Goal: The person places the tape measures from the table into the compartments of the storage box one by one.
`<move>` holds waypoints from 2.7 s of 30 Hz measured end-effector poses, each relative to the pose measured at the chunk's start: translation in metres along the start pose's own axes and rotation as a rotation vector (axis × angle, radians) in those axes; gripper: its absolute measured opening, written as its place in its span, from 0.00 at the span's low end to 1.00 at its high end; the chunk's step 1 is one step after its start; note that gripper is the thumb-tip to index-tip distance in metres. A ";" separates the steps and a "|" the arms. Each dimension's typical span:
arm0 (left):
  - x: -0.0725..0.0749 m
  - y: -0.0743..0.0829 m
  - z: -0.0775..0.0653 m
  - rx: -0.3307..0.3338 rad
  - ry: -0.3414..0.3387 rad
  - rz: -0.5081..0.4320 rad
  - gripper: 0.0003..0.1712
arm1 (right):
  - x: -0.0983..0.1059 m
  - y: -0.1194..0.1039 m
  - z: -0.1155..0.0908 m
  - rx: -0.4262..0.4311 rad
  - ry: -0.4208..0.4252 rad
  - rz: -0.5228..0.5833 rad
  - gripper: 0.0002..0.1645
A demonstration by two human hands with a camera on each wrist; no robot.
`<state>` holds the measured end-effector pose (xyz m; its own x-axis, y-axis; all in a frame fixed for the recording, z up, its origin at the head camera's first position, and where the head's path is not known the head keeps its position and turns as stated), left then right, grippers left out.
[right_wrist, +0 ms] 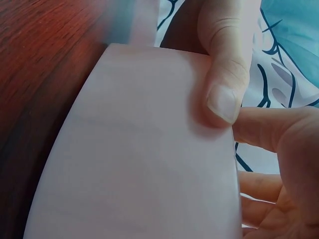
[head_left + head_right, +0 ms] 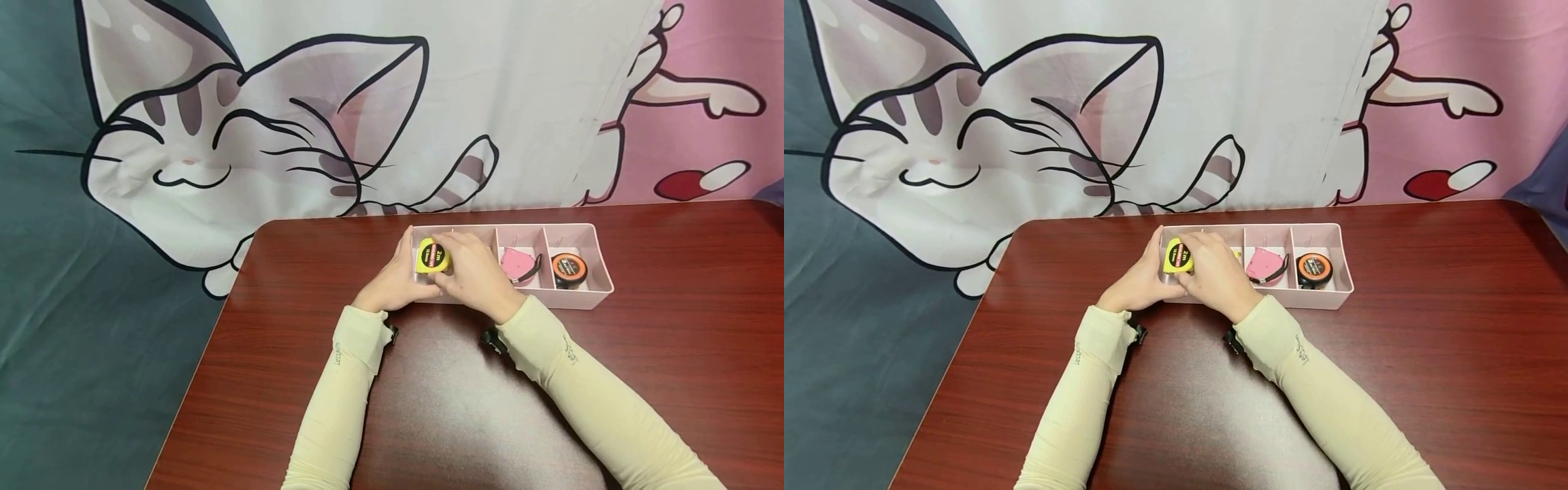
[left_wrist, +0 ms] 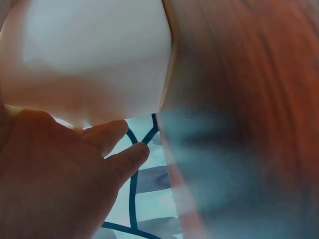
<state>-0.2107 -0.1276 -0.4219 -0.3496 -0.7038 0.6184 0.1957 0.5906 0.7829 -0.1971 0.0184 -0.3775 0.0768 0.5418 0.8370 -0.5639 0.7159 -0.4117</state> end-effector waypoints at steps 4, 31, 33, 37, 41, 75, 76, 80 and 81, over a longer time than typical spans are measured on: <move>0.000 0.000 0.000 -0.003 -0.007 0.014 0.73 | -0.001 0.001 0.002 0.003 0.000 0.013 0.32; -0.002 0.001 -0.001 0.003 -0.025 0.021 0.72 | -0.010 0.005 0.013 0.070 -0.110 -0.100 0.32; -0.002 0.001 -0.001 0.000 -0.024 0.018 0.73 | -0.010 0.005 0.015 0.068 -0.123 -0.104 0.32; -0.001 0.001 -0.001 -0.007 -0.024 0.005 0.74 | -0.012 0.005 0.018 0.055 -0.152 -0.104 0.29; 0.000 0.001 -0.002 -0.002 -0.021 -0.010 0.75 | -0.014 0.005 0.020 0.034 -0.187 -0.099 0.31; -0.001 0.000 -0.003 0.003 0.020 -0.002 0.77 | -0.021 0.000 0.030 0.049 -0.228 -0.265 0.14; -0.001 0.000 -0.003 0.002 0.021 -0.001 0.77 | -0.021 0.000 0.030 0.046 -0.230 -0.267 0.14; -0.001 0.001 -0.003 0.002 0.021 -0.001 0.77 | -0.021 0.000 0.031 0.035 -0.229 -0.261 0.15; -0.001 0.001 -0.003 0.000 0.019 0.001 0.77 | -0.022 0.001 0.031 0.034 -0.231 -0.258 0.16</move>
<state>-0.2077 -0.1272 -0.4220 -0.3315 -0.7105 0.6208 0.1957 0.5918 0.7819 -0.2243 -0.0065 -0.3848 0.0342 0.2281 0.9730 -0.5775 0.7991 -0.1670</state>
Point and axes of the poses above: each hand's wrist, its own z-axis towards the middle knuckle, its own x-axis out of the back of the hand, y = z × x, the point moved 4 cm from there along z, towards the middle knuckle, and after that the axes turned 6 degrees about -z, right-handed, at the moved point
